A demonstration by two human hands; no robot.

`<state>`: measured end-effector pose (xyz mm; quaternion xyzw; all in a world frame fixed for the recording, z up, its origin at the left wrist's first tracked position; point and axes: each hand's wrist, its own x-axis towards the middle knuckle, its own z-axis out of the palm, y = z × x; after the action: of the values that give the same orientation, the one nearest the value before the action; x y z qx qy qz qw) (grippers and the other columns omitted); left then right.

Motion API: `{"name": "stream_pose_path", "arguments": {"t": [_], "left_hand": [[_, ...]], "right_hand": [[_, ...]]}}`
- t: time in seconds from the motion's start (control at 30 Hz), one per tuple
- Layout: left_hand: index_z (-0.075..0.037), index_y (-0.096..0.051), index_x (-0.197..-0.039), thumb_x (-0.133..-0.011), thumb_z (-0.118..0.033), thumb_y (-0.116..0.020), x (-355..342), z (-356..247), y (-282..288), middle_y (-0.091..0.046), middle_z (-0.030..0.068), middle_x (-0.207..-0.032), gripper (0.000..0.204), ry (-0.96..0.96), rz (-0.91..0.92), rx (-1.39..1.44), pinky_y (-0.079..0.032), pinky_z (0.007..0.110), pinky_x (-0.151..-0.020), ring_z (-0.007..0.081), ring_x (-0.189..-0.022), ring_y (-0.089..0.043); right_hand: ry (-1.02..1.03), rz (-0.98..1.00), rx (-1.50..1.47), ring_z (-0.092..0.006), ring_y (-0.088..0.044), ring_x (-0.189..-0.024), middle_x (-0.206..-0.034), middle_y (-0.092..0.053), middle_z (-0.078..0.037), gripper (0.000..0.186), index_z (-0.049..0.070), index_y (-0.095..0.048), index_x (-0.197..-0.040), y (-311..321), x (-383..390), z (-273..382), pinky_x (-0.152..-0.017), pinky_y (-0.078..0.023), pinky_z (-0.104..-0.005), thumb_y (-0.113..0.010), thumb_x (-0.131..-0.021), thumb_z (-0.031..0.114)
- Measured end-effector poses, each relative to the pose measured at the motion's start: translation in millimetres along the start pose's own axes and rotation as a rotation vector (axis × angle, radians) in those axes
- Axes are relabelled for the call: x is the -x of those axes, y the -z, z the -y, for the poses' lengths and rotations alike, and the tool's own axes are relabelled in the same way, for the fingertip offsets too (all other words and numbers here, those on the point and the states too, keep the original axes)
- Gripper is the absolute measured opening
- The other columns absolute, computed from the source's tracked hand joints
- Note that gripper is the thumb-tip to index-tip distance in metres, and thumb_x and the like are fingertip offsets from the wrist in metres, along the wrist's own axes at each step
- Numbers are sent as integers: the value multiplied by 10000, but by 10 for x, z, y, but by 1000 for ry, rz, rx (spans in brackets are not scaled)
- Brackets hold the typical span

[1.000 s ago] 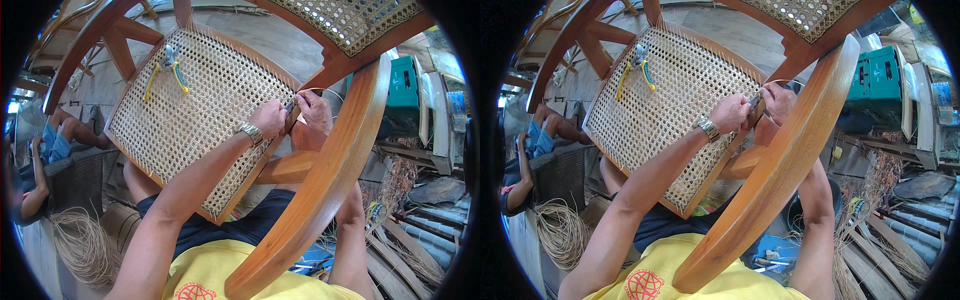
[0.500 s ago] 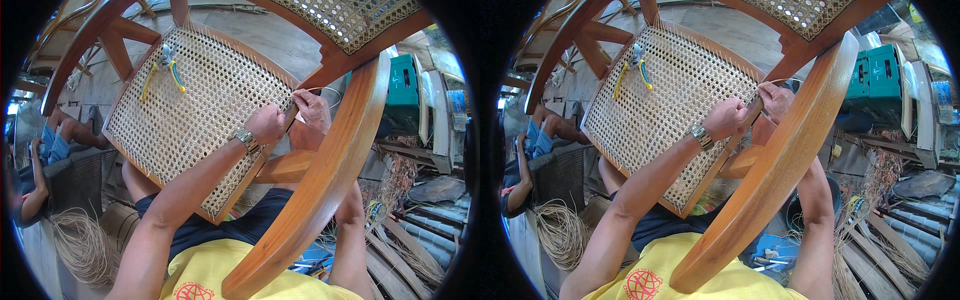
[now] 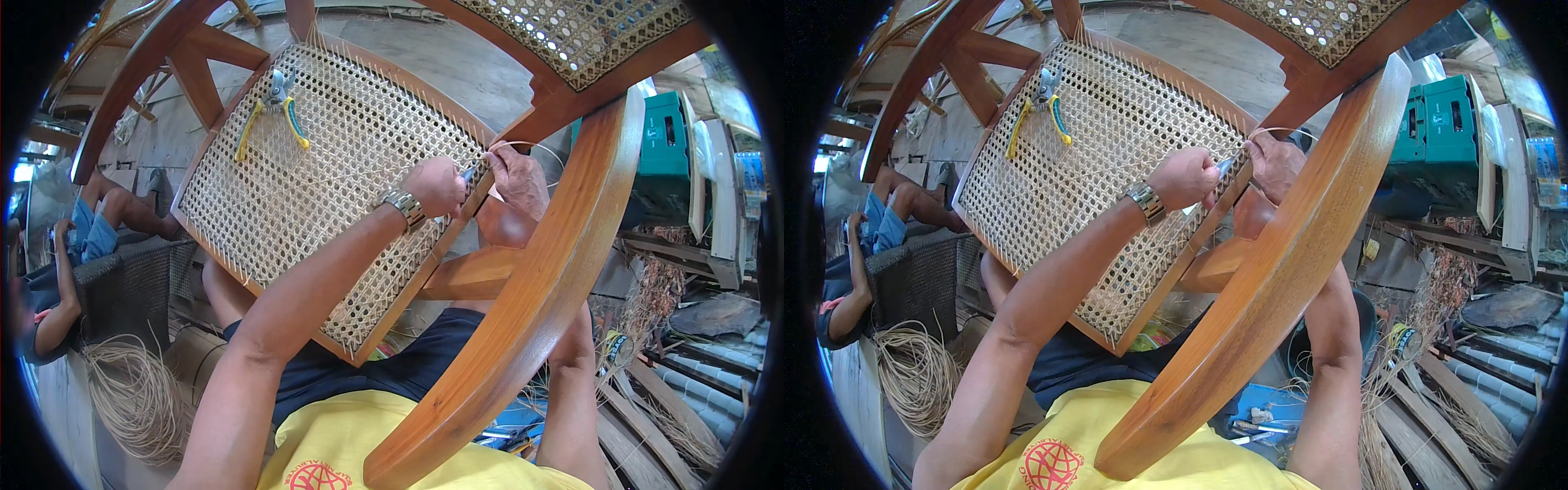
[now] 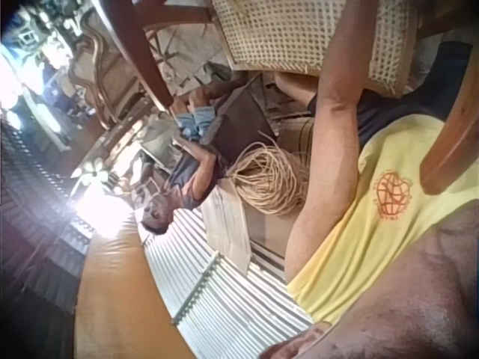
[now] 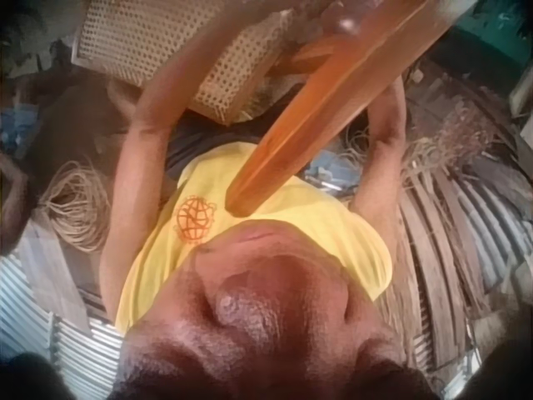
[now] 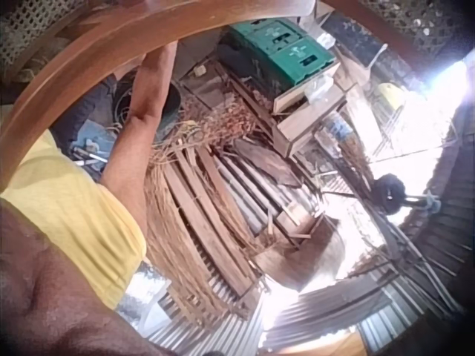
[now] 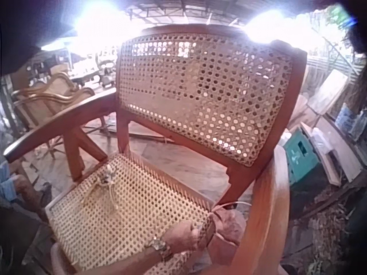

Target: Repairing a wicker chair by weaving and trimming the seat material.

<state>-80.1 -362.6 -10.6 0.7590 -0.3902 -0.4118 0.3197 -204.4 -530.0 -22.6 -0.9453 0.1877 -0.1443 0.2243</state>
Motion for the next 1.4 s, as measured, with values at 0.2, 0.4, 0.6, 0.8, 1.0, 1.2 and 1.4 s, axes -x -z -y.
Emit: {"name": "stream_pose_path", "arguments": {"t": [0.2, 0.4, 0.6, 0.8, 1.0, 1.2, 1.4], "left_hand": [[-15, -692, -817, -919, -170, -524, -149, -58, 172, -722, 112, -709, 250, -46, -35, -349, -578, 362, -680, 224, -683, -716], [0, -726, -1016, -874, -158, -574, -322, -464, 352, -717, 217, -1058, 261, -216, 46, -972, -585, 405, -815, 307, -975, -723], [-7, -748, -837, -779, -164, -701, -325, -878, 487, -735, 201, -932, 175, -223, 207, -906, -575, 414, -806, 324, -899, -726], [-59, -746, -921, -894, -233, -630, -648, -354, 381, -734, 166, -886, 211, -313, 267, -1006, -566, 431, -790, 314, -842, -713], [-51, -688, -874, -947, -322, -477, -397, -9, 232, -706, 190, -859, 351, -177, -9, -577, -538, 473, -761, 342, -795, -693], [-75, -667, -912, -944, -383, -469, -258, 143, 101, -696, 172, -846, 368, -153, -291, -389, -523, 482, -767, 349, -819, -681], [-76, -673, -917, -934, -389, -509, -187, 82, 117, -704, 166, -863, 354, -128, -270, -356, -528, 469, -778, 346, -834, -683]], "right_hand": [[27, -39, -18, -405, -675, -746, -788, -671, -210, 179, 68, -631, -1006, -59, 3, -19, -645, -511, -463, -597, -985, 242], [12, -54, -57, -409, -687, -741, -796, -683, -222, 168, 87, -617, -1039, -74, 7, -55, -642, -511, -484, -604, -981, 245], [10, -44, -87, -411, -690, -757, -818, -693, -219, 155, 105, -624, -1055, -22, 76, -105, -654, -517, -481, -608, -975, 236], [5, -52, -24, -415, -687, -760, -814, -689, -226, 165, 106, -627, -1064, 7, 40, -34, -657, -516, -494, -586, -981, 243], [-29, -2, -15, -421, -668, -798, -847, -670, -219, 131, 62, -638, -1043, -18, -3, 25, -674, -521, -454, -604, -971, 166], [-47, 37, -35, -416, -668, -790, -856, -670, -218, 132, 48, -645, -1025, 20, -26, 103, -671, -519, -447, -614, -968, 163], [-40, 45, 15, -404, -666, -781, -851, -672, -208, 129, 34, -646, -997, 34, -68, 151, -665, -517, -433, -621, -961, 155]]}}
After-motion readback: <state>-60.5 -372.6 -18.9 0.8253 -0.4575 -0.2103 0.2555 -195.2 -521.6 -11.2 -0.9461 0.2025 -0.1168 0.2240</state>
